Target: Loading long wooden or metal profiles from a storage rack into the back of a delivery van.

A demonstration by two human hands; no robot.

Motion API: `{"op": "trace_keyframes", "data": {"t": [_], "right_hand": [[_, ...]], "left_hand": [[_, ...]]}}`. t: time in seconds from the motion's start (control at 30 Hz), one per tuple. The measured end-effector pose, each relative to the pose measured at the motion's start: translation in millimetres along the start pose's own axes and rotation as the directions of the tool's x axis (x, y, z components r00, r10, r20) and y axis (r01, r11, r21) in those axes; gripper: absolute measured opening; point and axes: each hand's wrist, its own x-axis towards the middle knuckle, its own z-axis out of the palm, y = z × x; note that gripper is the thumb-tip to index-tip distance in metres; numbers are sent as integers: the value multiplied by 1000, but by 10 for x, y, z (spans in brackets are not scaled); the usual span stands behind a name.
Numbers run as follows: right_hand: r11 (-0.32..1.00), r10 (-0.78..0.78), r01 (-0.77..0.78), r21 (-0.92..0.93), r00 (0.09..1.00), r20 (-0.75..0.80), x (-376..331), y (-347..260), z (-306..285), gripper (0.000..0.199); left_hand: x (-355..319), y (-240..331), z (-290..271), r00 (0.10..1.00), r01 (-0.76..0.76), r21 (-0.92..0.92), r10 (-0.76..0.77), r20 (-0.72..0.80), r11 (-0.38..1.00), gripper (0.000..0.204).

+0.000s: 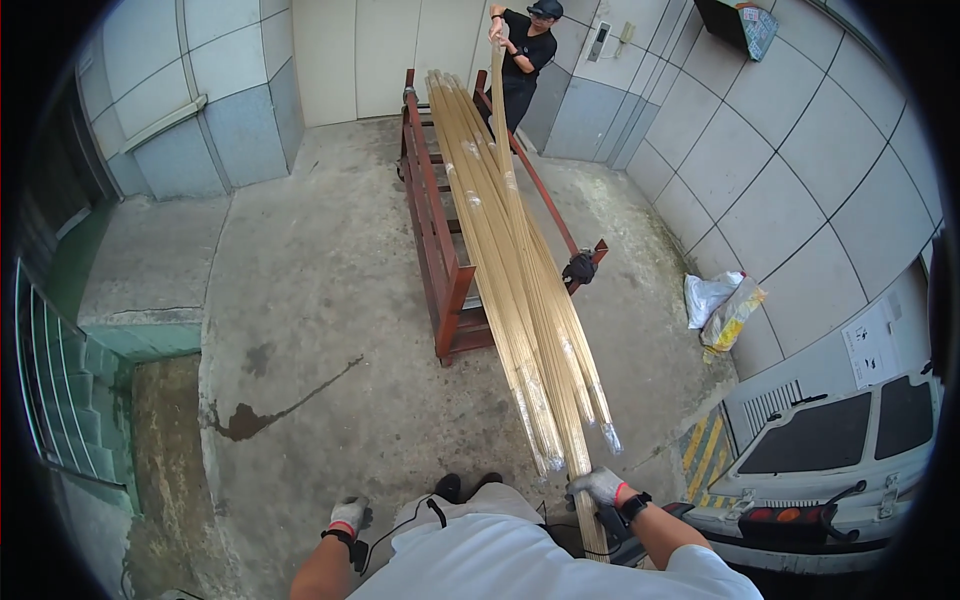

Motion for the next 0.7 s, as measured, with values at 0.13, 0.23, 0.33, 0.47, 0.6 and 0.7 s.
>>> {"op": "trace_keyframes", "data": {"t": [0.13,0.23,0.33,0.47,0.6,0.7], "right_hand": [[998,69,-68,-18,995,67,66,-40,-47,18],[858,465,-485,171,874,145,216,-303,-213,17],[879,435,-448,163,894,111,319,269,-202,17],[833,482,-489,256,871,97,742,607,-296,29],[738,595,-597,315,795,113,1248,669,-639,36],[713,642,-657,246,752,147,1677,995,-776,36]], "left_hand": [[-180,-178,36,998,-29,-93,24,-55,995,35],[-300,-226,46,998,-8,-165,-3,-69,986,34],[-388,-318,-12,997,23,-145,-33,-65,989,35],[-640,-526,-15,992,40,-235,-66,-104,971,34],[-847,-803,12,978,53,-340,-117,-171,939,33],[-1036,-1004,10,967,56,-362,-141,-213,931,33]]}}
